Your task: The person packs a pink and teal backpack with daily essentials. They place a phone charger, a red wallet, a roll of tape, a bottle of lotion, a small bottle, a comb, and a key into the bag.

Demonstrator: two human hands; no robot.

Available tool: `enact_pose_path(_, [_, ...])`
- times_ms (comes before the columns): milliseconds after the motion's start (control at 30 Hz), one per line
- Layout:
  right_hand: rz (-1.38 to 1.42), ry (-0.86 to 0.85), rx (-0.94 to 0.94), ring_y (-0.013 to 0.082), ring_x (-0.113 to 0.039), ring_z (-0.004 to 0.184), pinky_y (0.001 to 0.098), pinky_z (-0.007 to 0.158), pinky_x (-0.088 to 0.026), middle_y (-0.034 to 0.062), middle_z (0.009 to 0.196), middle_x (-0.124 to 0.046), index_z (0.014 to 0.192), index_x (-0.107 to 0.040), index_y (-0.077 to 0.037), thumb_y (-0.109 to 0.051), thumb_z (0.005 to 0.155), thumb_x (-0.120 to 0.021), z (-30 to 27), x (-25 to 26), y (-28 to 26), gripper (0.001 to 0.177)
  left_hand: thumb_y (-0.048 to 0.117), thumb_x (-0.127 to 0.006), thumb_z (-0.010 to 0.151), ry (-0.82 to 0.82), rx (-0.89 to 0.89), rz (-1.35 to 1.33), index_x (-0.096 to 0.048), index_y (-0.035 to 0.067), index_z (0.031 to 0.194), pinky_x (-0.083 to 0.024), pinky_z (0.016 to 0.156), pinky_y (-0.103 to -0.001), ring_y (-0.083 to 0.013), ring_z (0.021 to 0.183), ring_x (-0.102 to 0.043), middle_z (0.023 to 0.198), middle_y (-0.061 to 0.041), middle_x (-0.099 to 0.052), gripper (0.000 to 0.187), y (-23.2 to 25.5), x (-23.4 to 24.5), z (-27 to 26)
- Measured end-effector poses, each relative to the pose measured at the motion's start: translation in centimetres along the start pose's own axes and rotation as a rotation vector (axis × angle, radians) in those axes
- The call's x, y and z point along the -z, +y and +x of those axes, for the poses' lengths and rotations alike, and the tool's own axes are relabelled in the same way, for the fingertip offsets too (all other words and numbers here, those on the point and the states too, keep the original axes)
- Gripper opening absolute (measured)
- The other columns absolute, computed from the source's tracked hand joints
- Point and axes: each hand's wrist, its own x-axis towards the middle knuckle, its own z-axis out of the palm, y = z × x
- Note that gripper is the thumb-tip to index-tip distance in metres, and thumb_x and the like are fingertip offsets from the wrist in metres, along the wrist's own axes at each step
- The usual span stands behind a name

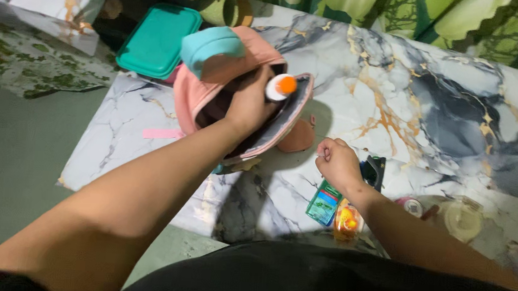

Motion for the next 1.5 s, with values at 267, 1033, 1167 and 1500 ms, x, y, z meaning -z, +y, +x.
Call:
enact_pose_path(267, [0.300,0.219,-0.425,0.0165,-0.064,0.074,0.0360,0.068,-0.052,0.0070,0.086,-0.069,0.102,-0.066,-0.008,-0.016,0.086,-0.072,0.9,0.1,6.9,0.019,0.009,-0.081,0.072,0.006,0.055,0.020,-0.050,0.007,0.138,-0.040,0.109,-0.045,-0.0426,0.128,-0.051,0.134,-0.024,-0.057,0.073,-4.3,-3.0,3.1])
enact_pose_path(1033, [-0.190,0.045,0.597,0.0381,-0.068,0.082,0.0465,0.076,-0.055,0.0147,0.090,-0.066,0.101,-0.076,-0.012,-0.008,0.076,-0.079,9.8,6.3,-17.0,0.026,0.029,-0.082,0.070,-0.263,0.448,0.455,-0.072,0.012,0.108,-0.050,0.092,-0.044,-0.0326,0.109,-0.065,0.111,-0.016,-0.070,0.043,-2.5,8.7,5.0])
enact_pose_path(1167, [-0.151,0.094,0.640,0.0385,-0.067,0.082,0.0466,0.075,-0.055,0.0167,0.089,-0.066,0.098,-0.075,-0.007,-0.007,0.075,-0.080,9.9,5.4,-16.6,0.024,0.026,-0.086,0.066,-0.278,0.562,0.395,-0.072,0.013,0.111,-0.051,0.092,-0.043,-0.0307,0.109,-0.065,0.111,-0.014,-0.070,0.048,-5.6,9.5,6.0])
enact_pose_path(1500, [-0.140,0.027,0.549,0.0372,-0.071,0.084,0.0437,0.079,-0.057,0.0180,0.091,-0.073,0.095,-0.077,-0.009,-0.019,0.076,-0.081,12.0,8.4,-18.1,0.023,0.028,-0.098,0.055,-0.374,0.357,0.374,-0.065,0.020,0.132,-0.042,0.099,-0.041,-0.0295,0.123,-0.051,0.130,-0.012,-0.062,0.084,0.1,8.0,0.4])
